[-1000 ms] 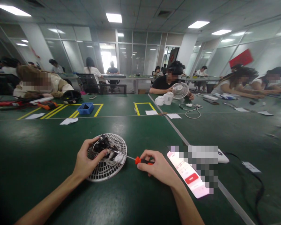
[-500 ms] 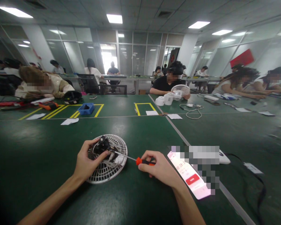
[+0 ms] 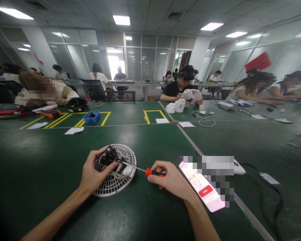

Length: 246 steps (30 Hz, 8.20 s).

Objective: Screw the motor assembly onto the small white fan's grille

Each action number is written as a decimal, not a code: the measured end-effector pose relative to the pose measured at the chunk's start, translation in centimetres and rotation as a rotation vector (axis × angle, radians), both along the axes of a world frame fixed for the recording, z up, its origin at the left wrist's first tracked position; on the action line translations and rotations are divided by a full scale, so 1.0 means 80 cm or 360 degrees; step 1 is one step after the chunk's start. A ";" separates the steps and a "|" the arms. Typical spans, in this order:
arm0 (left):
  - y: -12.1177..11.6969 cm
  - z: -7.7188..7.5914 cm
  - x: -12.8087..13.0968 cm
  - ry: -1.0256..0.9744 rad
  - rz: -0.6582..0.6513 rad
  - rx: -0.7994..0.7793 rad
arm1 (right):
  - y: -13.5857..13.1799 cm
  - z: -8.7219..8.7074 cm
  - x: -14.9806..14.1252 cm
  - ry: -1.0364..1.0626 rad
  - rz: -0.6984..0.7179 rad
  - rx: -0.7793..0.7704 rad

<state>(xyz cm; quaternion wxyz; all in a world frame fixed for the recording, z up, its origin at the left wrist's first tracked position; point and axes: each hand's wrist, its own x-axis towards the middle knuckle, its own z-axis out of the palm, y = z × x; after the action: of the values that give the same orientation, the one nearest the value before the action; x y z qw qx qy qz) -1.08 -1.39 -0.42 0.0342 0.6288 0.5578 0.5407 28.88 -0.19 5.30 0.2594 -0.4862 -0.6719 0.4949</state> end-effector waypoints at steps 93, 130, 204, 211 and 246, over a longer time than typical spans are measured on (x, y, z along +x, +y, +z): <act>-0.006 0.027 -0.014 0.0132 -0.0273 -0.0092 | 0.027 -0.012 -0.007 0.0777 -0.0700 -0.0152; -0.007 0.016 0.002 -0.0147 -0.0071 -0.0097 | 0.015 -0.042 -0.046 0.1156 -0.1343 0.0174; -0.006 0.017 0.000 0.0028 -0.0058 0.0053 | 0.004 -0.041 -0.036 0.1339 -0.1000 0.0116; -0.007 0.015 -0.003 0.0031 -0.0060 0.0053 | 0.008 -0.042 -0.039 0.1210 -0.1125 0.0131; -0.011 0.014 -0.001 0.0117 -0.0021 0.0015 | 0.003 -0.039 -0.046 0.0983 -0.1165 0.0076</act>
<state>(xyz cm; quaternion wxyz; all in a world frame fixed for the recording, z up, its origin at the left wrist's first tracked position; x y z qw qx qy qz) -1.15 -2.28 0.68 0.0144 0.6520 0.5520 0.5196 25.18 0.05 2.21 0.6151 -0.5149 -0.3594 0.4768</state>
